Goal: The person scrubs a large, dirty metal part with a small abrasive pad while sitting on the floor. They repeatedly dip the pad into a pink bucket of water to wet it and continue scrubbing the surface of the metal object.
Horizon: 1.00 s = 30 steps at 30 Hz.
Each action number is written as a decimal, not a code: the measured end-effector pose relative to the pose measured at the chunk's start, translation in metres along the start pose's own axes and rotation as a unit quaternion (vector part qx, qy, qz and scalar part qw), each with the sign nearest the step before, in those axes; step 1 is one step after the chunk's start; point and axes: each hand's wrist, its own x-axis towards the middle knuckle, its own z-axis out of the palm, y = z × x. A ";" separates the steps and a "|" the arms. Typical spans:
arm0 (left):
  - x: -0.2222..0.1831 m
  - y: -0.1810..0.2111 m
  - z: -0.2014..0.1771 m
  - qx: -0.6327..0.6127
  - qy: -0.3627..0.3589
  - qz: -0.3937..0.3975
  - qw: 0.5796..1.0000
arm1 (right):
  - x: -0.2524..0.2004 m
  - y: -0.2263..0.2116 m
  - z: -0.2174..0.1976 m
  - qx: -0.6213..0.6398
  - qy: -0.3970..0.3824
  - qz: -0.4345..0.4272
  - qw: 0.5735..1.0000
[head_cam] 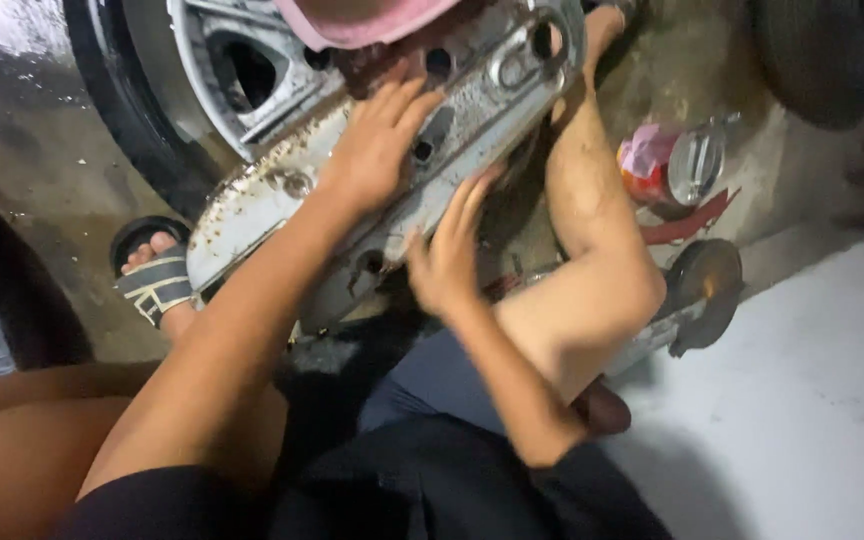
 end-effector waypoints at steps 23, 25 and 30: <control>-0.005 -0.008 0.007 0.001 0.050 0.046 0.998 | 0.065 0.077 -0.011 -0.071 0.051 0.124 0.988; 0.000 -0.006 0.003 0.022 0.072 0.053 0.996 | 0.016 0.024 0.008 -0.095 0.052 0.053 0.993; -0.007 0.003 -0.007 -0.032 0.072 0.073 0.994 | -0.073 -0.031 0.032 0.005 -0.100 0.048 0.994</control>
